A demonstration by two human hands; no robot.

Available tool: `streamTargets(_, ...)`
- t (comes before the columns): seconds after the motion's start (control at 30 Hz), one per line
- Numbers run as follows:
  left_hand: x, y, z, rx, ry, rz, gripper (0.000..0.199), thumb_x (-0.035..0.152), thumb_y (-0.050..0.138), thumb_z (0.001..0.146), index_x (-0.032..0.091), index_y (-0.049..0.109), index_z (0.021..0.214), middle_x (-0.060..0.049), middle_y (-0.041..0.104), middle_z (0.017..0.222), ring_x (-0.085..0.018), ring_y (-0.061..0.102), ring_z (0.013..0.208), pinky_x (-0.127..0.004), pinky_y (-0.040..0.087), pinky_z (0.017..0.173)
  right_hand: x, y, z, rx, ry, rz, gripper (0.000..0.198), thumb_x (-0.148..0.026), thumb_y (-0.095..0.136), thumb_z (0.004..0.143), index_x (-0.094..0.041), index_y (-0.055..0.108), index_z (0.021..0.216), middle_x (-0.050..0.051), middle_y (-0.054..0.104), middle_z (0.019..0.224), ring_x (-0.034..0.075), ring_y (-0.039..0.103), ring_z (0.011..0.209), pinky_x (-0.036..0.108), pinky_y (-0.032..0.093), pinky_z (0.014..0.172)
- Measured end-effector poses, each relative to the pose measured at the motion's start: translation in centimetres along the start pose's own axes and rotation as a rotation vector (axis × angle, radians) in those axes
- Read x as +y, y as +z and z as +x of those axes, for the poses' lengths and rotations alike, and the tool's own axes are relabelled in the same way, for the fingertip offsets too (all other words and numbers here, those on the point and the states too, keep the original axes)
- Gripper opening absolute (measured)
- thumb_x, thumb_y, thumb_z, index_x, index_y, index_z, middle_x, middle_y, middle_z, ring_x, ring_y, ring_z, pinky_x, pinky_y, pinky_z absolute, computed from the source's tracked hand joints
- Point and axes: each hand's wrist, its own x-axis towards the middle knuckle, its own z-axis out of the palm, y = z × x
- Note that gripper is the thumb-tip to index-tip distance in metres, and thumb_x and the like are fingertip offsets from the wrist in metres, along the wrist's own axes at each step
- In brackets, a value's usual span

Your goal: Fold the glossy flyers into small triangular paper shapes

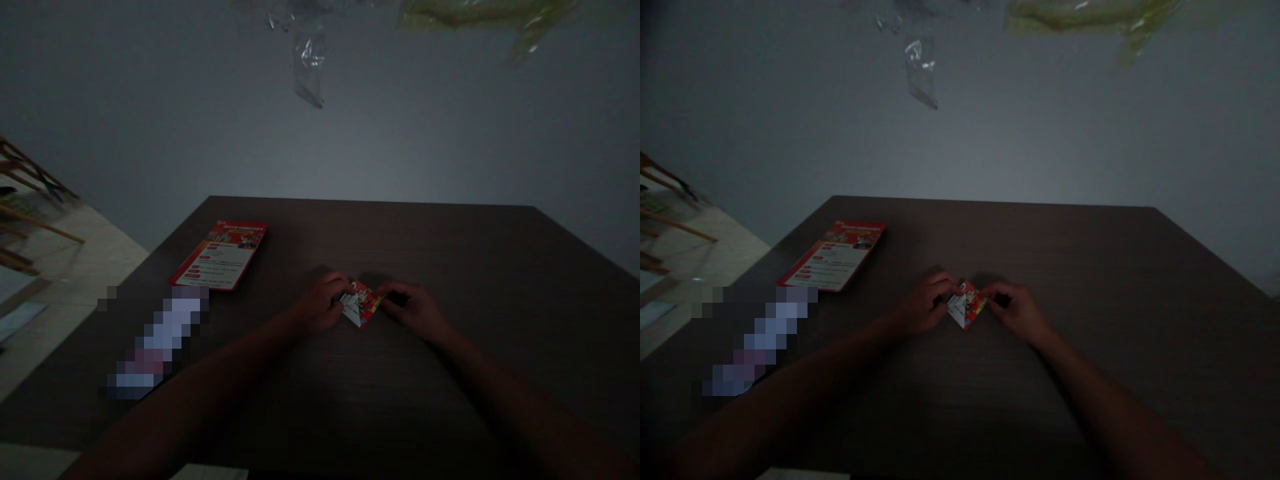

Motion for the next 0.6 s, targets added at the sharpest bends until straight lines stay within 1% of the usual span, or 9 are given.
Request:
streamTargets(0.1,0.2,0.1,0.0,0.042,0.025,-0.020,0.033,0.006,0.047,0.072,0.016,0.057,0.102,-0.007,0.054,0.103,-0.017,0.054,0.095,-0.028,0.045,0.081,0.0,0.1,0.0,0.035,0.002,0.012,0.013,-0.021,0.057,0.077,-0.019,0.066,0.086,0.004,0.069,0.083,0.018,0.064,0.076,0.032,0.050,0.072)
streamTargets(0.23,0.6,0.0,0.0,0.062,0.027,0.000,0.022,0.020,0.049,0.082,0.015,0.057,0.101,-0.008,0.056,0.101,-0.017,0.054,0.094,-0.030,0.045,0.083,-0.2,0.2,0.1,0.076,-0.010,0.023,0.011,-0.023,0.057,0.077,-0.018,0.065,0.083,0.005,0.069,0.083,0.018,0.063,0.075,0.032,0.050,0.071)
streamTargets(0.37,1.1,-0.1,0.0,0.040,0.010,0.010,0.025,0.029,0.050,0.084,0.015,0.056,0.103,-0.009,0.056,0.101,-0.018,0.054,0.094,-0.032,0.045,0.084,-0.5,0.2,0.1,0.091,-0.069,0.034,0.010,-0.022,0.056,0.078,-0.019,0.064,0.083,0.005,0.068,0.084,0.018,0.063,0.077,0.032,0.050,0.072)
streamTargets(0.6,1.8,0.4,0.1,0.062,-0.024,-0.032,0.031,0.038,0.058,0.079,0.018,0.057,0.102,-0.008,0.056,0.103,-0.020,0.053,0.097,-0.034,0.044,0.086,-1.6,0.0,0.0,0.109,-0.169,0.025,0.009,-0.021,0.054,0.080,-0.022,0.062,0.084,0.004,0.066,0.084,0.018,0.062,0.077,0.033,0.049,0.073)
